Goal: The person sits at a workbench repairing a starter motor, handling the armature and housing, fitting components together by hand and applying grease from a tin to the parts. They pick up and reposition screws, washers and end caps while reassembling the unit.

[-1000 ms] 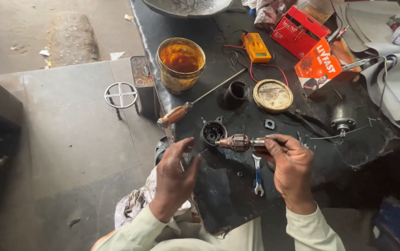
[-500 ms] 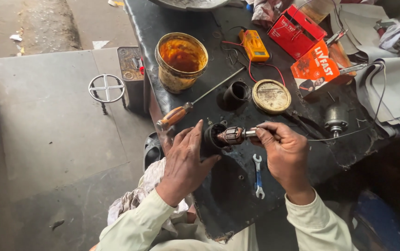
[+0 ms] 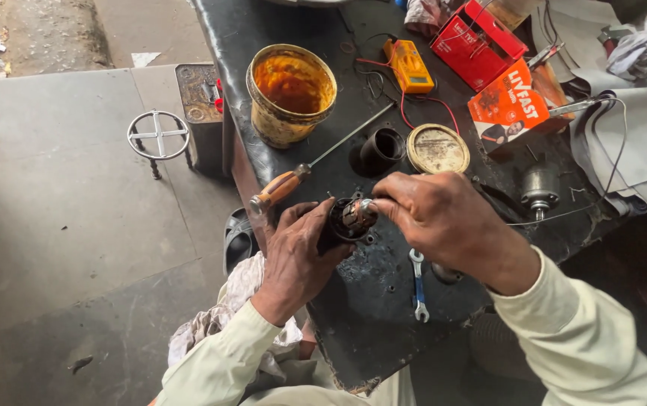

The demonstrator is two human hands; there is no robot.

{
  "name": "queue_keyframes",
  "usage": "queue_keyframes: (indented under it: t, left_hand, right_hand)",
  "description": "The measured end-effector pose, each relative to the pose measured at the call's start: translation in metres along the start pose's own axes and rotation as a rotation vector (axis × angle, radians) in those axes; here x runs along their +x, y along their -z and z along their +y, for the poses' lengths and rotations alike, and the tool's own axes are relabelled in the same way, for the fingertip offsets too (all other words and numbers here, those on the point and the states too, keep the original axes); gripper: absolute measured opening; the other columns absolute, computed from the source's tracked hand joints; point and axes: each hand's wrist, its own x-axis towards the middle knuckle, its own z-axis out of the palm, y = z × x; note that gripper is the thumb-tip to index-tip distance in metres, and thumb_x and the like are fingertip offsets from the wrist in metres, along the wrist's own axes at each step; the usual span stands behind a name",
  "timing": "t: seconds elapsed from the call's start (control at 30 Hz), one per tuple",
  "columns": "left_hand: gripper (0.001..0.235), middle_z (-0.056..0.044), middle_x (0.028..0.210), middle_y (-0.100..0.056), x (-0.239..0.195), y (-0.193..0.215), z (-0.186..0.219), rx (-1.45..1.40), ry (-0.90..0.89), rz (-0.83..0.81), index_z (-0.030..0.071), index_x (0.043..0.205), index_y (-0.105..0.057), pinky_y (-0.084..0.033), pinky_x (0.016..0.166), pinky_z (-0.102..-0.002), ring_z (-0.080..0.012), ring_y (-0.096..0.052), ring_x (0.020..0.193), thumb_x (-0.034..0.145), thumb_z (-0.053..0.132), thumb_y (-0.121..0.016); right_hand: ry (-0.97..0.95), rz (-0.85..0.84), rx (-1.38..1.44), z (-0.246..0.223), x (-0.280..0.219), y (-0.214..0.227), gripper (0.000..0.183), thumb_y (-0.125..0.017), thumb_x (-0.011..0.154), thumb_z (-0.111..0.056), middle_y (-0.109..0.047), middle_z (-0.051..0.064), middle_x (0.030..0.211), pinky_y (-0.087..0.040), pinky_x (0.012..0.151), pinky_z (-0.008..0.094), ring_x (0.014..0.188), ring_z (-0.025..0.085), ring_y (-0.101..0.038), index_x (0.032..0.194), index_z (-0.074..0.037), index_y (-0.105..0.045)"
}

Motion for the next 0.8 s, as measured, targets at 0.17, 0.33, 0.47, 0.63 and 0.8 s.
queue_keyframes:
  t: [0.17,0.33,0.47,0.63,0.8]
  left_hand:
    - [0.078,-0.014,0.123,-0.071,0.0,0.003,-0.001,-0.029,-0.021,-0.005,0.006,0.138,-0.058,-0.049,0.101,-0.044,-0.0354,-0.061,0.121,0.068,0.02,-0.09]
    - [0.078,-0.014,0.121,-0.071,0.0,0.005,0.001,-0.047,-0.012,-0.033,0.007,0.138,-0.059,-0.048,0.1,-0.044,-0.0356,-0.06,0.12,0.068,0.019,-0.09]
    - [0.077,-0.013,0.123,-0.071,-0.001,0.005,0.0,-0.051,-0.05,-0.008,0.006,0.139,-0.058,-0.048,0.101,-0.044,-0.0357,-0.06,0.12,0.069,0.017,-0.089]
    - [0.076,-0.014,0.124,-0.07,0.003,0.011,0.007,-0.048,-0.056,-0.014,0.006,0.14,-0.057,-0.048,0.1,-0.044,-0.036,-0.06,0.119,0.071,0.017,-0.088]
    - [0.076,-0.015,0.116,-0.072,0.003,0.007,0.01,0.022,0.0,-0.031,0.007,0.136,-0.057,-0.047,0.098,-0.045,-0.0375,-0.059,0.118,0.069,0.022,-0.089]
  right_hand:
    - [-0.102,-0.176,-0.076,-0.006,0.014,0.009,0.018,-0.072,0.091,-0.019,-0.064,0.018,0.063,-0.049,0.052,0.043,0.058,0.033,-0.068,0.088,-0.002,-0.067]
    - [-0.167,-0.236,-0.149,-0.002,0.016,0.009,0.023,-0.071,0.091,-0.023,-0.061,0.019,0.059,-0.05,0.051,0.044,0.057,0.034,-0.067,0.085,-0.002,-0.065]
    - [-0.123,-0.285,-0.068,0.001,0.013,0.014,0.02,-0.071,0.091,-0.023,-0.063,0.017,0.061,-0.05,0.053,0.043,0.055,0.031,-0.067,0.086,-0.003,-0.067]
    - [-0.299,-0.305,-0.042,-0.005,0.012,0.011,0.019,-0.071,0.088,-0.023,-0.064,0.017,0.063,-0.051,0.054,0.043,0.055,0.029,-0.068,0.084,-0.005,-0.068]
    - [-0.024,-0.26,-0.104,0.007,0.013,0.008,0.02,-0.07,0.092,-0.02,-0.067,0.016,0.072,-0.051,0.057,0.043,0.059,0.031,-0.067,0.081,-0.004,-0.069]
